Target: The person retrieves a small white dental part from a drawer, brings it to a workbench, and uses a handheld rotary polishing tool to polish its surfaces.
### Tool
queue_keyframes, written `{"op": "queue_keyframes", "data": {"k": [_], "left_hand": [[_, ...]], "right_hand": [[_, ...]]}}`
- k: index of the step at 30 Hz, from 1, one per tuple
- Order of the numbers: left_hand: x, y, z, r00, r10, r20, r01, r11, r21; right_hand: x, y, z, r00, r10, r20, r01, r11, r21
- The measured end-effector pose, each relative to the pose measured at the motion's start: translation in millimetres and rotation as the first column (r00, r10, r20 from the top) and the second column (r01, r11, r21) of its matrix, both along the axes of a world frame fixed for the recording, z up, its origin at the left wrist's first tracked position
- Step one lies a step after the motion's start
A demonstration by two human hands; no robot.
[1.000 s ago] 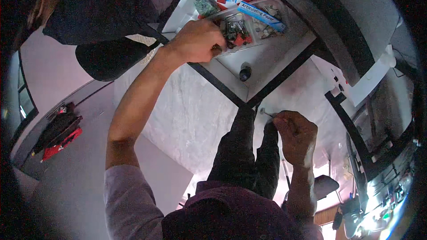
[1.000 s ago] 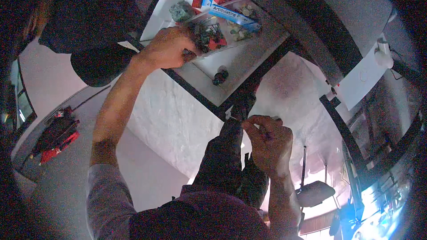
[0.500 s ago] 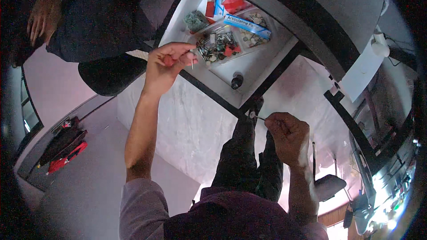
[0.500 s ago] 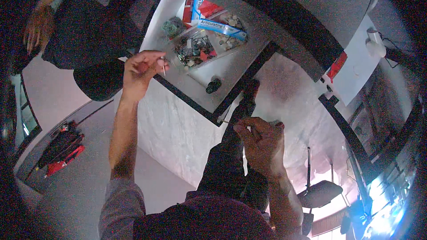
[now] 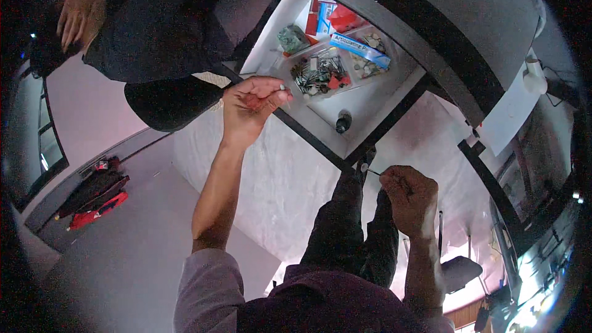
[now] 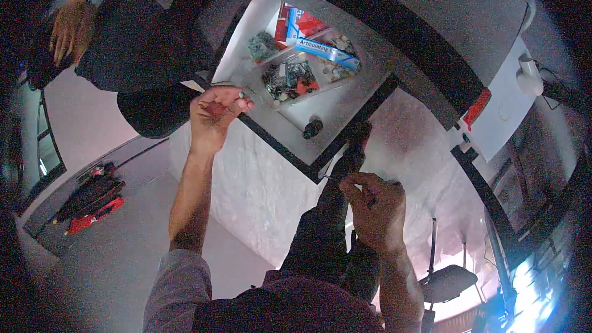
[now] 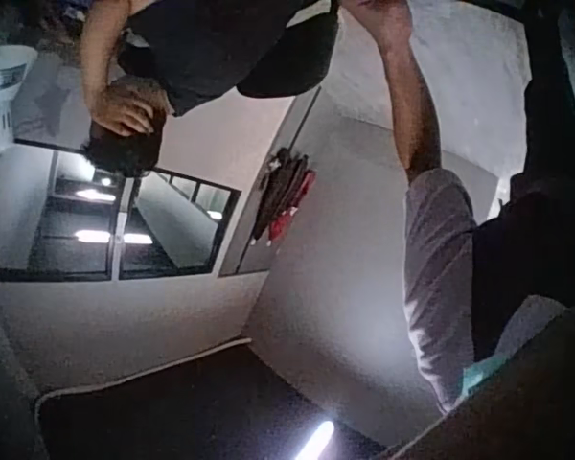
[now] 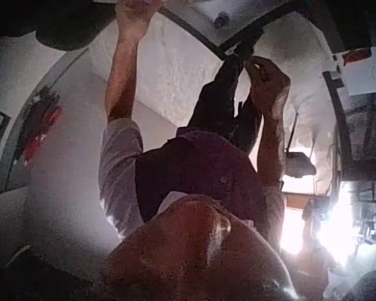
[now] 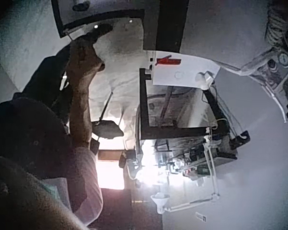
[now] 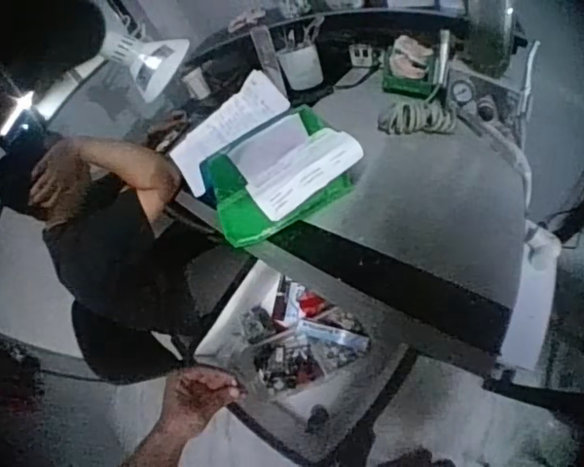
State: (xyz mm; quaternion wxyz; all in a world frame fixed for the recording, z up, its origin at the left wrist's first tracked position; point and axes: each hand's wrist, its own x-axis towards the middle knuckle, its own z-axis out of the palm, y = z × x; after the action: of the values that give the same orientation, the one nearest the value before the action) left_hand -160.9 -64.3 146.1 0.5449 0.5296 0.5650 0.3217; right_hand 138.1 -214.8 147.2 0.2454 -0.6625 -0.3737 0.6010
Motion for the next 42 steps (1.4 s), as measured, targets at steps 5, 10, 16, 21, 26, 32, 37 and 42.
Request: {"op": "queue_keyframes", "data": {"k": [5, 10, 16, 21, 26, 32, 37, 42], "left_hand": [[2.3, -29.1, 11.8, 0.984, 0.153, -0.095, -0.159, 0.985, -0.061], [-6.9, -122.2, -8.2, 0.916, 0.398, -0.038, -0.400, 0.908, -0.124], [36.0, -156.9, -45.5, 0.807, 0.543, 0.231, -0.462, 0.825, -0.325], [55.4, -156.8, -35.4, 0.821, 0.562, 0.100, -0.480, 0.775, -0.410], [55.4, -163.2, -43.5, 0.780, 0.572, 0.254, -0.447, 0.793, -0.413], [45.6, -165.7, -50.2, 0.760, 0.464, 0.455, -0.331, 0.879, -0.342], [48.0, -154.9, -58.1, 0.712, 0.343, 0.613, -0.183, 0.933, -0.309], [33.2, -149.2, -39.0, 0.857, 0.278, 0.434, -0.178, 0.950, -0.257]], "right_hand": [[2.2, 3.8, 5.9, 1.000, 0.007, 0.019, -0.005, 0.997, -0.080], [-3.7, -6.4, -6.1, 0.987, -0.145, -0.075, 0.148, 0.989, 0.032], [2.1, 0.7, 9.2, 0.993, -0.115, -0.040, 0.116, 0.993, 0.032], [5.0, 0.9, 8.6, 0.983, -0.161, -0.083, 0.162, 0.987, 0.000], [8.4, 8.3, 29.8, 0.990, -0.129, -0.057, 0.123, 0.989, -0.087], [7.3, -43.2, 40.8, 0.987, -0.161, 0.008, 0.161, 0.987, -0.013], [2.9, -138.1, 62.3, 0.934, -0.356, -0.034, 0.357, 0.931, 0.074], [1.6, -229.7, 121.9, 0.900, -0.415, 0.132, 0.368, 0.887, 0.279]]}}
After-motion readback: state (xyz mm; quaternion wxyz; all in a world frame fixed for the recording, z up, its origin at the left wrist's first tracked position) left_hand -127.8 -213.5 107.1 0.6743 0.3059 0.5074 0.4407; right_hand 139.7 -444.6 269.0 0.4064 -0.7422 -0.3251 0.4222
